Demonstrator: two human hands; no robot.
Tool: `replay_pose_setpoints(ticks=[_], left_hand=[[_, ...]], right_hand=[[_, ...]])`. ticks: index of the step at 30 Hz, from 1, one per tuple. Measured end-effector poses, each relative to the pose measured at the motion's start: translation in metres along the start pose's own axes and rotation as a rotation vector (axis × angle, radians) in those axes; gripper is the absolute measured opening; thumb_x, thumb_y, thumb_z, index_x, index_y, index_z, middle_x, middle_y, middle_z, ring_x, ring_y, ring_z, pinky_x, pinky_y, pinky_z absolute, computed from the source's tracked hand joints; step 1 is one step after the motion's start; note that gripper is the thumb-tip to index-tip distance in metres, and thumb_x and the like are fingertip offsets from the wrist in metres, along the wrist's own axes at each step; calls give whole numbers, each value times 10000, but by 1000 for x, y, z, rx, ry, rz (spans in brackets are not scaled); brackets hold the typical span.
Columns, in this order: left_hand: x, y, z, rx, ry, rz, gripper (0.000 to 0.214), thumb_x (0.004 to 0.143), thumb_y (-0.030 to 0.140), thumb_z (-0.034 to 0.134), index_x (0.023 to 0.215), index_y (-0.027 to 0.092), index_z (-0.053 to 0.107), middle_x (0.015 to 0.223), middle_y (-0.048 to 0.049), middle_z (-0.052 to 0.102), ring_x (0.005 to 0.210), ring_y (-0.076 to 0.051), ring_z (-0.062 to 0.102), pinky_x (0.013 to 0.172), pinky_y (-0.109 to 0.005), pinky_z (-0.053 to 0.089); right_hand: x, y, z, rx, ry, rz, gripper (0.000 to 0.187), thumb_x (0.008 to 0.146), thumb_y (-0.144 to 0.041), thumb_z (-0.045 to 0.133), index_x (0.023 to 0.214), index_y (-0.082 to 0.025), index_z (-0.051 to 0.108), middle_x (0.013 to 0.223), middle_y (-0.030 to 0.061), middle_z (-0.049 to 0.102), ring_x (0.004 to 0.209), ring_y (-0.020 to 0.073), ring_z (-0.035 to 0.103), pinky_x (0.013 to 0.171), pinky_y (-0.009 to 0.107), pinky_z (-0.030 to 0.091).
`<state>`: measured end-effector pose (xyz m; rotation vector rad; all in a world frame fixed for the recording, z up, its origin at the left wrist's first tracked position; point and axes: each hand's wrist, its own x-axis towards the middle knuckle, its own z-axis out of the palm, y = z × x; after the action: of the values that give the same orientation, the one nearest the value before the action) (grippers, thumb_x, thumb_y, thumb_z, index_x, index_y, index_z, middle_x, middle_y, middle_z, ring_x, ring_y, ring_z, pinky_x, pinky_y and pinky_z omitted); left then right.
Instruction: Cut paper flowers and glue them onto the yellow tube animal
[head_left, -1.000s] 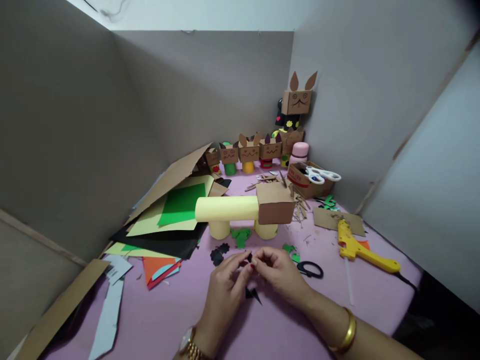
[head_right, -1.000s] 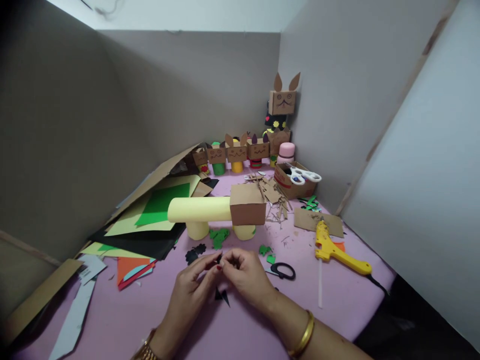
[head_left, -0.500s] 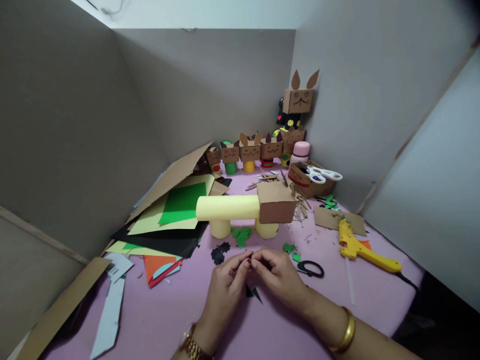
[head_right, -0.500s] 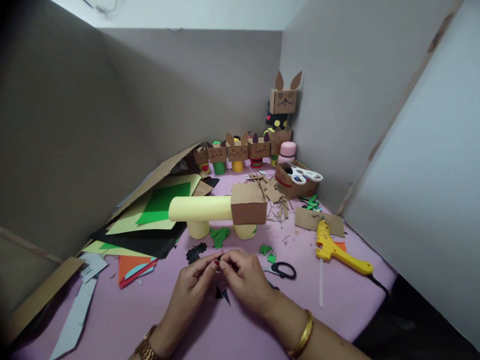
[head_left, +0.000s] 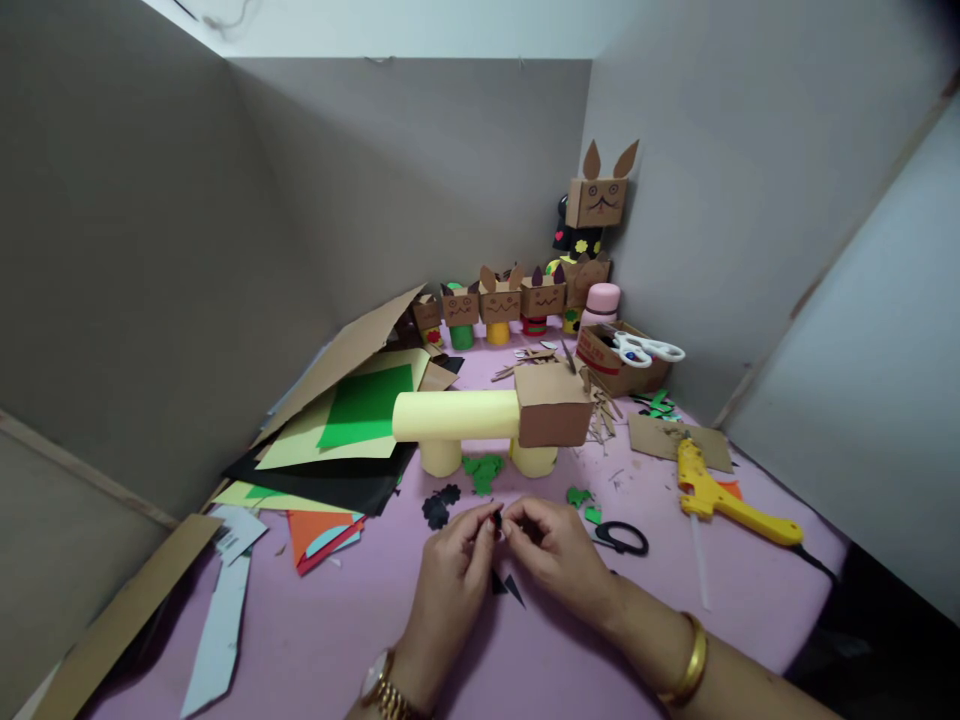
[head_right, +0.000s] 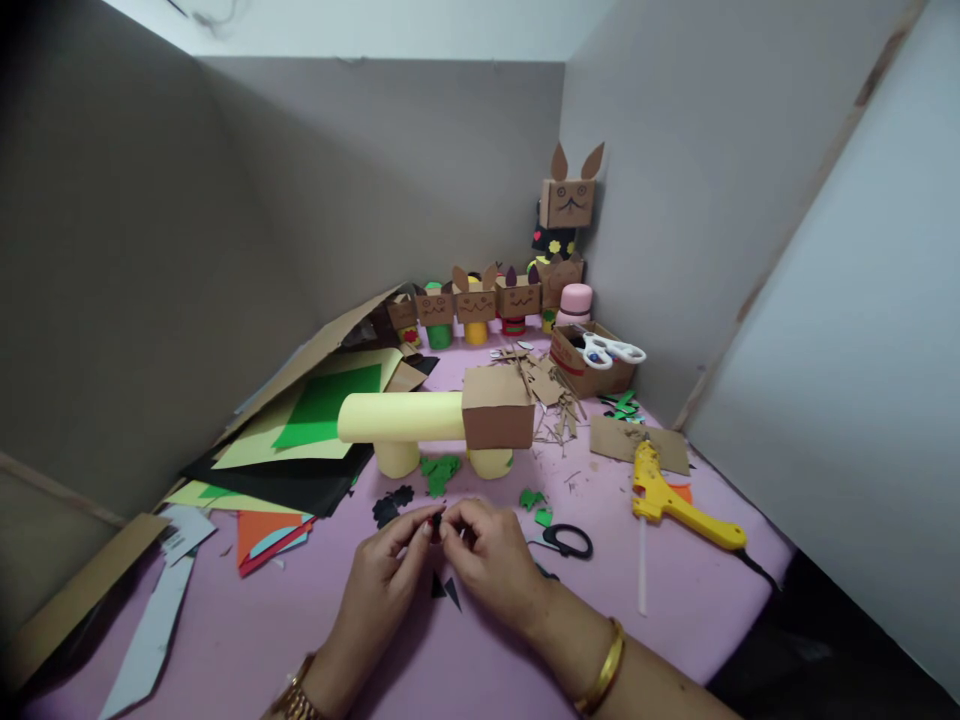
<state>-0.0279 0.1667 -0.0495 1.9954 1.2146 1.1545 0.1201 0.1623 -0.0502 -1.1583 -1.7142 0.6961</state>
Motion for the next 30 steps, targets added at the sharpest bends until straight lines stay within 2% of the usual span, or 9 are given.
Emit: replay_pose_setpoints(ticks=[3,9,13,16,20,24,28,30], left_hand=[[0,1,0,-47,-15,-20,244,842,172,469,968,191,677,946,-71,719,854,-175,665,774,-300,530],[3,3,1,-246,-1,-186,189,819,215,516,899,167,680,912,-77,726,827,-183,671,759,-300,538],[2,4,0,-279,22,-231,174,788,202,540,868,161,689,845,-65,734,786,-184,680,722,-288,547],[-1,3,0,-206,55,-184,167,784,191,551,866,174,695,847,-56,737,771,-174,683,702,-272,550],[-2,2,-1,-53,99,-48,157,792,185,553,853,191,698,826,-42,731,747,-155,676,643,-234,551],[-2,6,-2,7,110,-5,145,793,174,544,827,183,684,779,-37,721,693,-148,671,582,-217,547],[-2,8,-3,69,105,24,124,804,183,544,805,186,667,749,-26,707,675,-147,663,584,-220,539],[-3,7,-4,104,97,68,123,816,188,539,819,191,662,761,-27,703,693,-148,661,593,-221,533]], right_hand=[[0,-1,-1,-24,-14,-8,155,829,-173,506,728,-161,623,652,7,624,587,118,535,556,214,399],[0,-1,-1,-7,-27,0,156,836,-181,507,728,-167,619,647,6,620,584,120,531,544,217,400],[-1,2,0,57,-41,64,96,807,-253,588,794,-163,615,674,0,621,559,110,532,522,208,404],[0,3,0,42,-28,91,121,777,-269,630,826,-159,621,689,2,630,545,108,532,519,211,403],[0,1,-2,-6,-9,29,102,820,-204,560,800,-164,652,717,24,673,627,134,582,583,229,429],[0,0,-3,-17,-3,-14,153,843,-184,528,846,-164,679,790,54,705,733,162,621,667,255,458],[-1,0,-3,3,-19,17,141,804,-255,612,887,-168,685,798,50,706,646,147,613,590,239,462],[-1,0,-3,-1,-22,4,135,815,-244,595,881,-171,688,804,51,713,680,157,628,619,249,473]])
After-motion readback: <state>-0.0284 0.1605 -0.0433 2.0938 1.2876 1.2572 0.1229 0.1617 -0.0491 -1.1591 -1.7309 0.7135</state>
